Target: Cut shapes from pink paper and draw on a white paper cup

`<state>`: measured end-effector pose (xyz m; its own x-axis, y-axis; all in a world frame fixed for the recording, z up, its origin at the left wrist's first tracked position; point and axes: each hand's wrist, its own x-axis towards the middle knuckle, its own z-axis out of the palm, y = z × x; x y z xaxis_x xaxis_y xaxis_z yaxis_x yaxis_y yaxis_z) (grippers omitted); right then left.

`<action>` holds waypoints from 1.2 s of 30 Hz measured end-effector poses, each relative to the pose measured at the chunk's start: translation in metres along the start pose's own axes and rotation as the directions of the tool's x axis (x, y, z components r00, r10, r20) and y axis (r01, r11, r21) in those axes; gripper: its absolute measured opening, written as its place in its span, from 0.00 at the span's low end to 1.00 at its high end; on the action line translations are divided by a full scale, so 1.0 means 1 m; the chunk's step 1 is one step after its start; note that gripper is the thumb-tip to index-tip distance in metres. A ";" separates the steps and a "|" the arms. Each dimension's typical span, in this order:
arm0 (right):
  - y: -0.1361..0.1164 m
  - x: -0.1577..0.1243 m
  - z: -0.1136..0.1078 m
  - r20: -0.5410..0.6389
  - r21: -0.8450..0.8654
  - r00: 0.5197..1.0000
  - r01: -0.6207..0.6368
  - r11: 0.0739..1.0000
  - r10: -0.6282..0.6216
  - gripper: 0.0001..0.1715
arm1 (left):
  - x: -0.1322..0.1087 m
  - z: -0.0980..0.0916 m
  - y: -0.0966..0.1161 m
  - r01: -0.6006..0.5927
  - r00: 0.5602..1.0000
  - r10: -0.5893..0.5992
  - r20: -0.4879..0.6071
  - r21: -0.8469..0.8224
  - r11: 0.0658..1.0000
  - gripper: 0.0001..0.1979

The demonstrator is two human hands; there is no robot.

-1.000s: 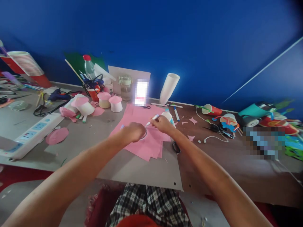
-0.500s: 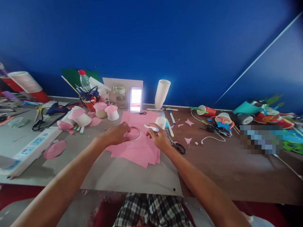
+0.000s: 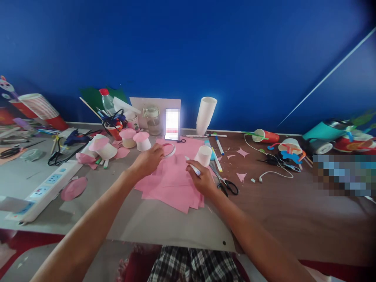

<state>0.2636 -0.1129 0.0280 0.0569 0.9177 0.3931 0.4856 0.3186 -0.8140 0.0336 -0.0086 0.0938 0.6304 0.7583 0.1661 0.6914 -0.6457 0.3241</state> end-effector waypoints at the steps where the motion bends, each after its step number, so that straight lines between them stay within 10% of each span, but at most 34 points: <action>1: 0.001 -0.001 0.001 0.010 -0.039 0.999 0.033 0.999 -0.033 0.18 | 0.003 0.002 -0.001 -0.005 0.999 0.004 -0.054 -0.024 1.000 0.13; 8: 0.008 -0.008 0.015 0.143 -0.221 0.954 0.291 0.931 -0.264 0.21 | -0.002 0.029 -0.010 0.127 0.972 -0.168 -0.166 -0.229 0.965 0.18; 16: 0.009 -0.012 0.020 0.386 -0.406 0.905 0.342 0.848 -0.180 0.27 | -0.024 0.044 -0.018 0.262 0.904 -0.358 -0.235 -0.360 0.896 0.14; 27: 0.007 -0.012 0.013 0.379 -0.398 0.850 0.507 0.764 -0.367 0.28 | -0.032 0.041 -0.015 0.286 0.831 -0.487 -0.268 -0.545 0.788 0.11; 32: 0.004 -0.006 0.005 -0.012 -0.364 0.872 0.452 0.814 -0.489 0.25 | -0.032 0.042 -0.005 0.223 0.858 -0.499 -0.120 -0.788 0.573 0.11; 36: -0.006 -0.010 0.004 -0.031 -0.376 0.860 0.462 0.803 -0.509 0.25 | -0.034 0.042 0.008 0.290 0.906 -0.369 0.205 -0.938 0.191 0.21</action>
<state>0.2567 -0.1229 0.0277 -0.1711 0.6201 0.7657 0.7447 0.5902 -0.3116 0.0327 -0.0433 0.0521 0.3886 0.9074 -0.1603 -0.0159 0.1805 0.9834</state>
